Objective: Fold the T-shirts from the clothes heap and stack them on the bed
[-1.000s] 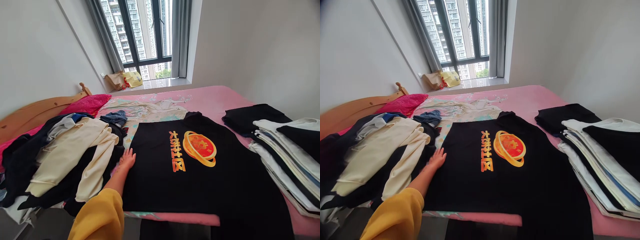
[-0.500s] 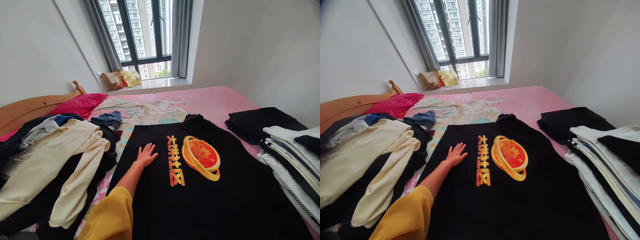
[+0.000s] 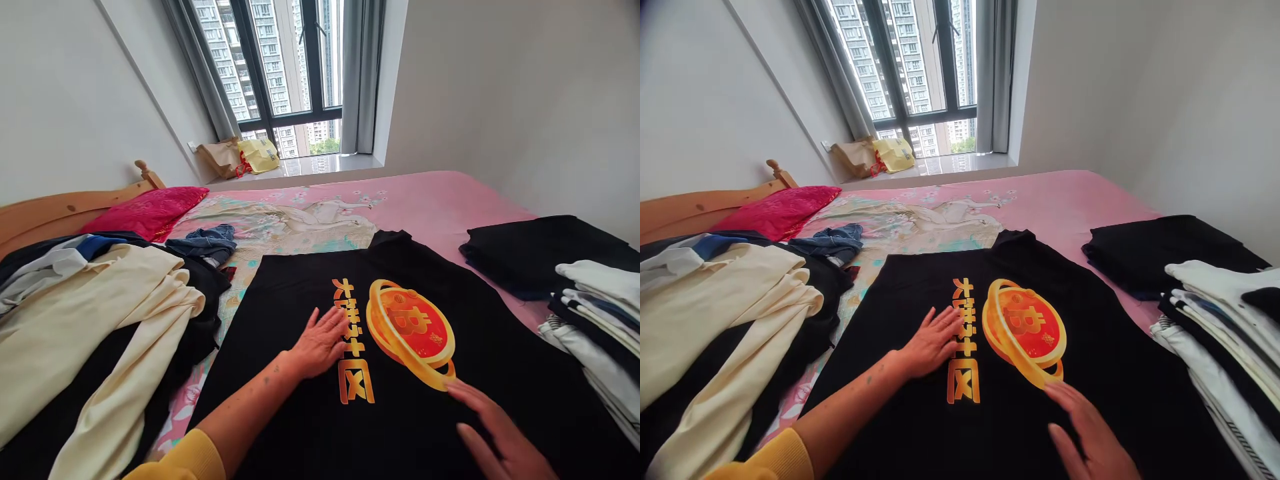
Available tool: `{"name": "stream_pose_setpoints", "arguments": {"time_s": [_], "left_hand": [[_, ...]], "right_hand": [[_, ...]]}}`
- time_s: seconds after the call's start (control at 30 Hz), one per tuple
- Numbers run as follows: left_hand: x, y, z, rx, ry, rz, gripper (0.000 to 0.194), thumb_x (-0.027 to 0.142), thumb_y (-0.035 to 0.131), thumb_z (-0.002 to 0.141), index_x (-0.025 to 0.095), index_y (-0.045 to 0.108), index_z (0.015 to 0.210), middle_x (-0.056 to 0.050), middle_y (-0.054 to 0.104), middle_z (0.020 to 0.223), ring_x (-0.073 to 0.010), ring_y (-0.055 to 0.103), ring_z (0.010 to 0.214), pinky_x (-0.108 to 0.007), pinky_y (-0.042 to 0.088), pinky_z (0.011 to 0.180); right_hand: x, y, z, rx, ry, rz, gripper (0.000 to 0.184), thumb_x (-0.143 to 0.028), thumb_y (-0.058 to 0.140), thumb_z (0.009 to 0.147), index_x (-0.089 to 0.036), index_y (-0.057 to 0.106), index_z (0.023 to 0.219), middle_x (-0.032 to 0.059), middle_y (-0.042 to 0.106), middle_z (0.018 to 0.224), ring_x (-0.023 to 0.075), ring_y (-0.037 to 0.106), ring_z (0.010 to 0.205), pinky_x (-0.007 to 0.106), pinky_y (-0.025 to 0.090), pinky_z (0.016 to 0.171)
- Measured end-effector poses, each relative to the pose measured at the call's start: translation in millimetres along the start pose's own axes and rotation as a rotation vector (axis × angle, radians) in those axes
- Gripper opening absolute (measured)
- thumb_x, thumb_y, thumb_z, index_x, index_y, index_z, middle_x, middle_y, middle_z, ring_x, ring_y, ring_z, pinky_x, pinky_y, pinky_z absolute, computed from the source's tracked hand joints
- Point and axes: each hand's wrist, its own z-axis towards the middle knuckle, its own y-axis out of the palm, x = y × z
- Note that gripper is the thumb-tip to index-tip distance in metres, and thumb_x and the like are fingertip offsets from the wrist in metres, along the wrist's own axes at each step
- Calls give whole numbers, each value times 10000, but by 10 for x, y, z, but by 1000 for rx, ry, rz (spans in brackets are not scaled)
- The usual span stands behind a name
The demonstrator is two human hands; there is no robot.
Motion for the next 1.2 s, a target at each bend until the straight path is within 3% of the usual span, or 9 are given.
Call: {"name": "stream_pose_setpoints", "arguments": {"time_s": [0.1, 0.2, 0.3, 0.47, 0.67, 0.8, 0.87, 1.07, 1.2], "left_hand": [[-33, 71, 282, -85, 90, -67, 547, 547, 231, 902, 372, 211, 1420, 38, 241, 1507, -159, 175, 1394, -473, 22, 1139], [-645, 55, 399, -94, -236, -20, 612, 610, 266, 863, 364, 216, 1421, 38, 187, 1521, -203, 149, 1401, -512, 34, 1128], [-1414, -1, 430, -63, -599, 56, 660, 616, 228, 859, 296, 211, 1437, -3, 163, 1529, -232, 104, 1408, -551, 30, 1112], [-2153, -31, 636, 11, -819, 114, 716, 648, 190, 835, 279, 172, 1449, -9, 104, 1540, -251, 31, 1413, -594, -14, 1089], [-1946, -53, 781, 105, -900, 111, 692, 596, 201, 864, 218, 216, 1443, -59, 103, 1539, -282, 36, 1410, -637, -50, 1059], [-1548, 27, 627, 74, -388, 79, 611, 596, 268, 868, 332, 258, 1419, 21, 159, 1534, -219, 103, 1408, -504, -32, 1121], [-1579, 15, 555, -6, -268, 57, 600, 621, 289, 852, 397, 245, 1407, 59, 184, 1526, -206, 137, 1403, -478, -12, 1130], [-2456, -260, 540, 84, -985, 117, 663, 574, 240, 870, 225, 250, 1434, -68, 185, 1526, -283, 118, 1401, -583, 66, 1096], [-2295, -190, 691, 121, -1050, 137, 648, 498, 207, 898, 126, 263, 1426, -114, 146, 1529, -297, 71, 1405, -605, 41, 1088]], "right_hand": [[-79, 313, 858, -313, -237, -127, 541, -499, 373, 903, -325, 302, 1411, -3, 334, 1460, 226, 273, 1353, 471, 248, 1116], [168, 576, 1435, -304, -100, -280, 576, -558, 303, 897, -281, 342, 1401, 8, 285, 1478, 255, 197, 1376, 530, 171, 1121], [486, 711, 1568, -182, -17, -365, 602, -541, 298, 900, -256, 272, 1429, -1, 224, 1499, 238, 152, 1388, 503, 155, 1134], [566, 741, 1472, -121, -70, -399, 597, -510, 333, 898, -280, 235, 1439, -22, 222, 1500, 237, 169, 1386, 496, 163, 1136], [535, 766, 1489, -91, -84, -416, 605, -501, 354, 890, -275, 240, 1440, -17, 226, 1500, 244, 196, 1379, 506, 187, 1128], [585, 792, 1475, -83, -95, -404, 617, -499, 370, 882, -285, 229, 1444, -17, 226, 1500, 256, 195, 1378, 515, 208, 1120], [596, 796, 1469, -81, -95, -404, 621, -498, 373, 879, -290, 223, 1445, -17, 227, 1500, 261, 200, 1376, 521, 213, 1117], [564, 775, 1504, -108, -78, -429, 604, -496, 351, 891, -267, 246, 1440, -16, 222, 1503, 239, 183, 1383, 494, 188, 1131], [534, 756, 1534, -107, -74, -430, 592, -499, 337, 897, -252, 276, 1430, -9, 229, 1501, 233, 192, 1380, 480, 158, 1137]]}}
